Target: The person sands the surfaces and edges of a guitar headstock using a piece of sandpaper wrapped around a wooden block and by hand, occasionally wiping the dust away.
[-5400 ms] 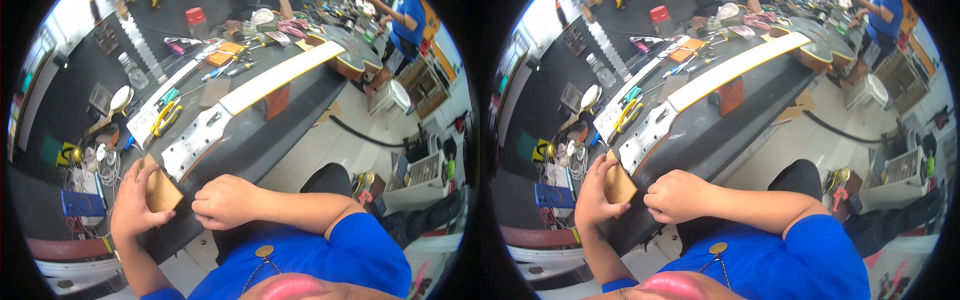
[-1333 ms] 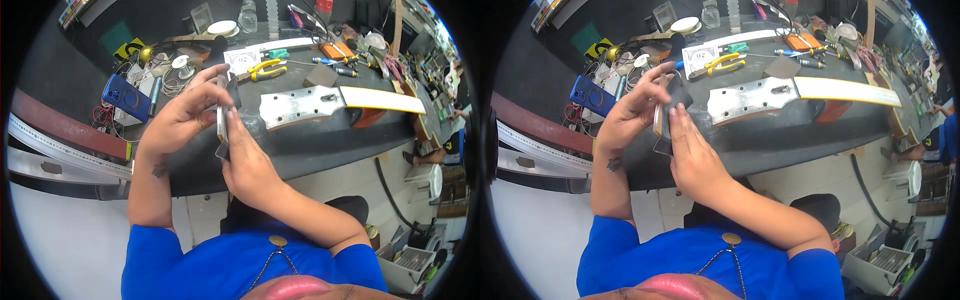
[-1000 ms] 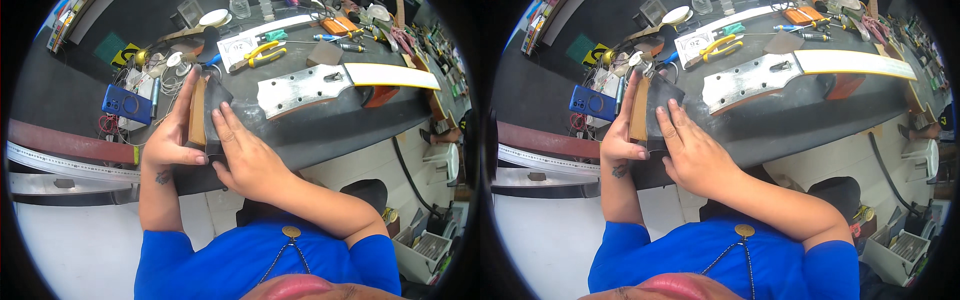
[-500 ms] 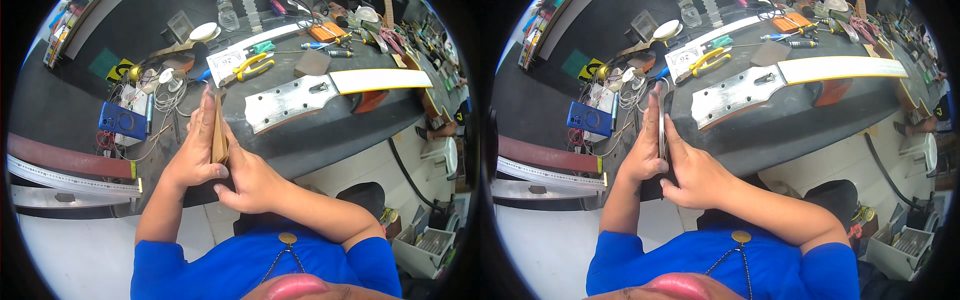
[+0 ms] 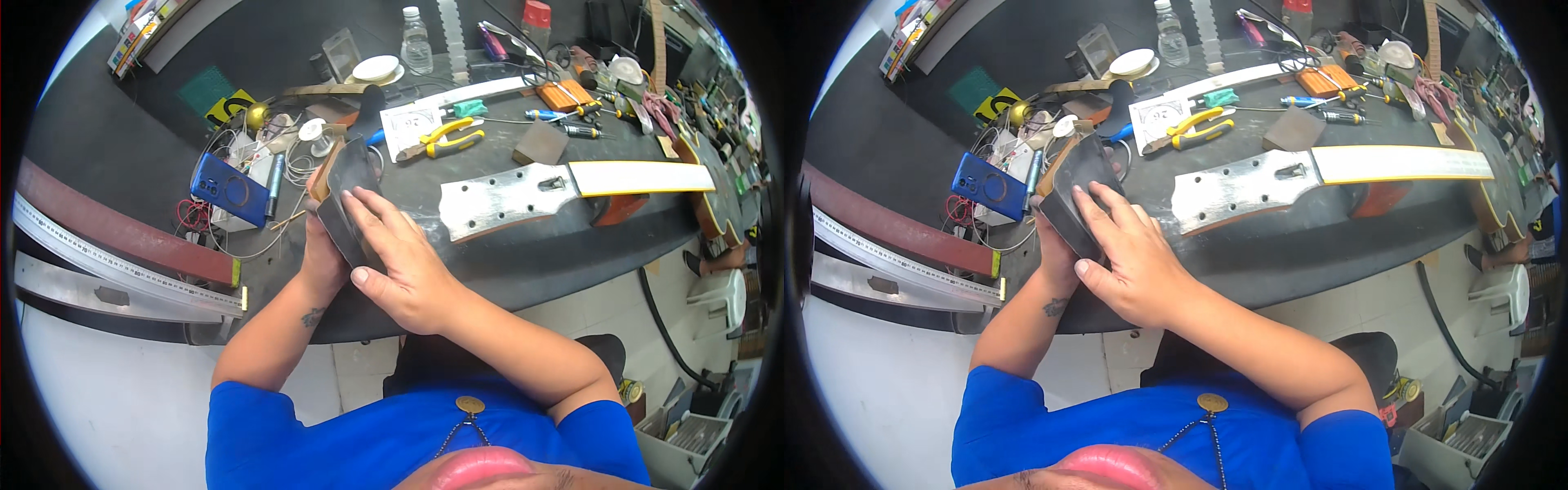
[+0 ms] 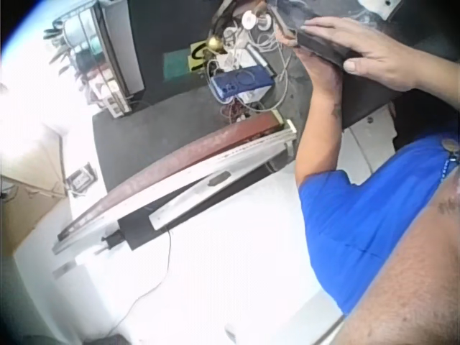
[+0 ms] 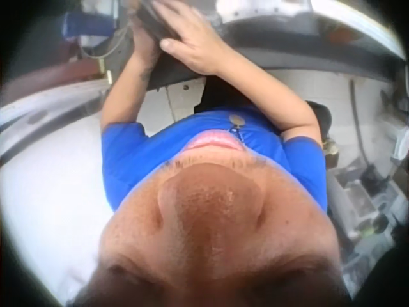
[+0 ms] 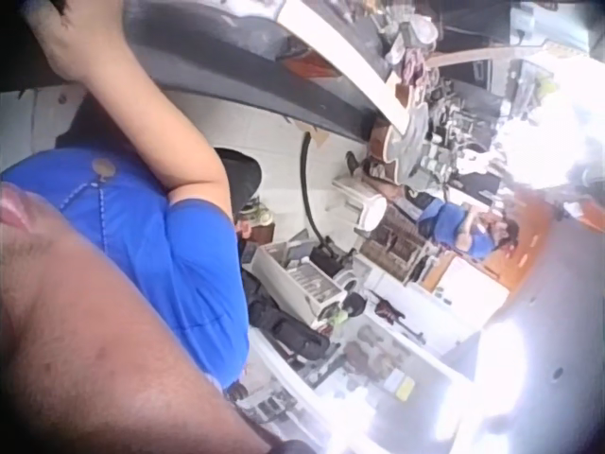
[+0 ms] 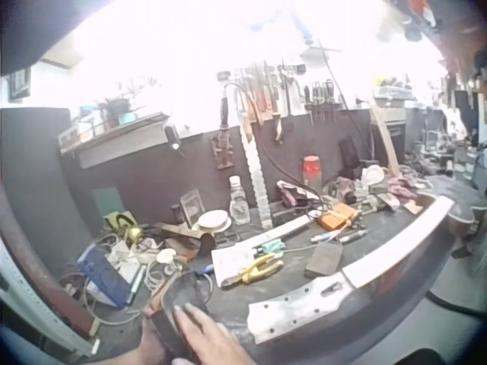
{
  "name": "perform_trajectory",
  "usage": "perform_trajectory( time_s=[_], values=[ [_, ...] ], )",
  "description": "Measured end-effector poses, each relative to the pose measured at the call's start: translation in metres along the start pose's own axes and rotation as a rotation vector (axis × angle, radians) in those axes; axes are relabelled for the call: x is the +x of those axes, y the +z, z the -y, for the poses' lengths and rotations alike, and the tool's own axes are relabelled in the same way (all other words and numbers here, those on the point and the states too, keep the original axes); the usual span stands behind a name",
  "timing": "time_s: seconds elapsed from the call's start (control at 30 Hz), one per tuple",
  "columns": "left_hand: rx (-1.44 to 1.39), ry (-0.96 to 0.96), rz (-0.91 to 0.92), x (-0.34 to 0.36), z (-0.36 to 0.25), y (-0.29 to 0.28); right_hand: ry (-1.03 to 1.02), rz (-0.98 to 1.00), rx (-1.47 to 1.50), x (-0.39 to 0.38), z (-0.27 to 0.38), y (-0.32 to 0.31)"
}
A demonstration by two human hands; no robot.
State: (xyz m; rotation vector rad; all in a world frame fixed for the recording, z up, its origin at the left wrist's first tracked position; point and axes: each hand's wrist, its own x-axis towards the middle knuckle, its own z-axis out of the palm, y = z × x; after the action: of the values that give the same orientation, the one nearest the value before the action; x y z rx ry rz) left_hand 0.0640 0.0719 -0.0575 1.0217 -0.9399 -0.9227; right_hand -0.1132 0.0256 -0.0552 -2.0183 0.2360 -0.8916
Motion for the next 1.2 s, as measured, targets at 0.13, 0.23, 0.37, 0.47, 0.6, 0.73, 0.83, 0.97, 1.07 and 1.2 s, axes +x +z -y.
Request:
perform_trajectory(
  time_s=[0.13, 0.23, 0.37, 0.47, 0.6, 0.73, 0.83, 0.97, 1.07, 1.2],
  values=[
    [-0.151, -0.002, 0.201, -0.002, -0.002, -0.006, -0.004, -0.01, -0.16, 0.001, -0.001, 0.011],
    [-0.167, -0.037, 0.239, 0.001, -0.003, -0.017, -0.096, -0.08, -0.229, 0.0, -0.006, 0.012],
    [-0.347, -0.033, 0.222, -0.001, 0.004, -0.029, -0.015, -0.083, -0.208, 0.0, -0.008, 0.015],
    [-0.325, -0.078, 0.208, 0.0, 0.004, -0.022, -0.003, -0.124, -0.232, 0.0, -0.01, 0.016],
    [-0.315, -0.071, 0.226, 0.002, 0.005, -0.022, -0.025, -0.145, -0.322, -0.004, -0.008, 0.012],
    [-0.326, 0.004, 0.241, -0.002, 0.002, -0.012, -0.02, -0.112, -0.23, -0.007, -0.006, 0.011],
    [-0.203, -0.01, 0.092, -0.001, -0.002, -0.001, -0.041, -0.165, -0.214, -0.008, -0.008, 0.011],
    [-0.137, -0.007, 0.116, -0.004, -0.015, 0.01, -0.044, -0.163, -0.208, -0.006, -0.009, 0.012],
    [-0.079, 0.02, 0.253, -0.008, -0.016, 0.005, -0.014, -0.168, -0.256, -0.006, -0.009, 0.012],
    [-0.139, -0.141, 0.186, -0.003, -0.023, 0.001, -0.011, -0.189, -0.265, -0.004, -0.013, 0.013]
  ],
)
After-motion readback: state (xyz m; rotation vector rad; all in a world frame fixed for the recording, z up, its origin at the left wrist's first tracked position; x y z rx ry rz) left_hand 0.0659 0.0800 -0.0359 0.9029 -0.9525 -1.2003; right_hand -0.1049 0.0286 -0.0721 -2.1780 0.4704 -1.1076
